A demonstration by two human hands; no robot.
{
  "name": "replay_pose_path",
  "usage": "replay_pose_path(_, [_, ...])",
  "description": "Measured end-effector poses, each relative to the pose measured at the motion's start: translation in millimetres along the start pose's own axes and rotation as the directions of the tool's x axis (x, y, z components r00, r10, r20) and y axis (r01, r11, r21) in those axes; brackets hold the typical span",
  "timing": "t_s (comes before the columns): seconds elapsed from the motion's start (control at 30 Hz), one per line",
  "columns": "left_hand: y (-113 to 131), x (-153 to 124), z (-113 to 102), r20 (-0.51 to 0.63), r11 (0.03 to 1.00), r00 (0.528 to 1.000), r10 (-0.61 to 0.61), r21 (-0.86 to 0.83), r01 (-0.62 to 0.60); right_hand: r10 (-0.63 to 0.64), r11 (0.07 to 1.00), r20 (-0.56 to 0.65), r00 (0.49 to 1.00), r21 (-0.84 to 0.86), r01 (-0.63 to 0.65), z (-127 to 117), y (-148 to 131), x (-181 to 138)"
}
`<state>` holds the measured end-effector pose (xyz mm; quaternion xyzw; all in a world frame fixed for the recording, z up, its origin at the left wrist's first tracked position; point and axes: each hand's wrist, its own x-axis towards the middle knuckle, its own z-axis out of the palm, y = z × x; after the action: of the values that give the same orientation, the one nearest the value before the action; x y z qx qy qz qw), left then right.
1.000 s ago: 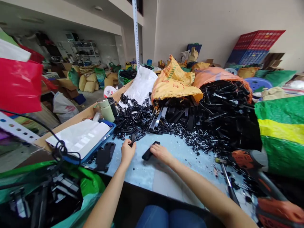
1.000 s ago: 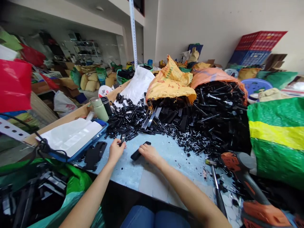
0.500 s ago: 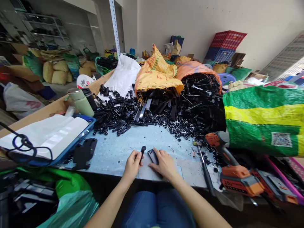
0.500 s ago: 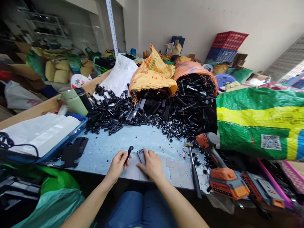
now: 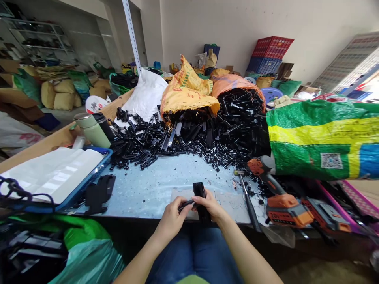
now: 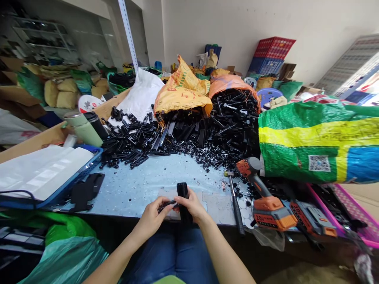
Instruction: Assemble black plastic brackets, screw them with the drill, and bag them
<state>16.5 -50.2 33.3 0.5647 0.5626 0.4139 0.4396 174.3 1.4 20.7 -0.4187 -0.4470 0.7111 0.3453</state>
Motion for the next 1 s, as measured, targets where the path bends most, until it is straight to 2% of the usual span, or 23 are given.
replay_pose_path(0.13, [7.8, -1.4, -7.6, 0.147, 0.994, 0.988, -0.039, 0.104, 0.024, 0.003, 0.999, 0.123, 0.992, 0.046, -0.008, -6.8, -0.3, -9.6])
replay_pose_path(0.27, [11.9, -3.0, -12.7, 0.212, 0.98, 0.977, -0.001, 0.196, -0.042, -0.005, 0.993, 0.191, 0.982, 0.119, -0.018, -6.3, -0.8, -12.7])
replay_pose_path(0.53, [-1.0, -2.4, -15.6, 0.267, 0.987, 0.957, 0.115, 0.078, -0.14, 0.033, 0.995, 0.281, 0.959, 0.085, -0.059, 0.5, -11.8, -17.8])
replay_pose_path(0.7, [-13.3, -3.7, -15.6, 0.297, 0.993, 0.948, 0.111, 0.011, -0.12, 0.073, 0.992, 0.269, 0.96, 0.083, -0.099, 1.5, -12.1, -18.0])
replay_pose_path(0.8, [-12.9, -3.8, -16.9, 0.328, 0.994, 0.942, 0.072, 0.052, -0.094, 0.089, 0.991, 0.251, 0.964, 0.078, -0.111, 0.4, -6.3, -16.6])
replay_pose_path(0.87, [-8.6, -2.4, -16.5, 0.309, 0.977, 0.946, 0.1, 0.152, -0.152, 0.097, 0.989, 0.203, 0.974, 0.089, -0.117, -0.4, -1.7, -13.5])
replay_pose_path(1.0, [-2.9, 5.2, -7.4, 0.219, 0.884, 0.931, 0.294, 0.307, -0.351, 0.052, 0.996, 0.044, 0.998, 0.075, -0.055, 1.3, 2.0, -4.0])
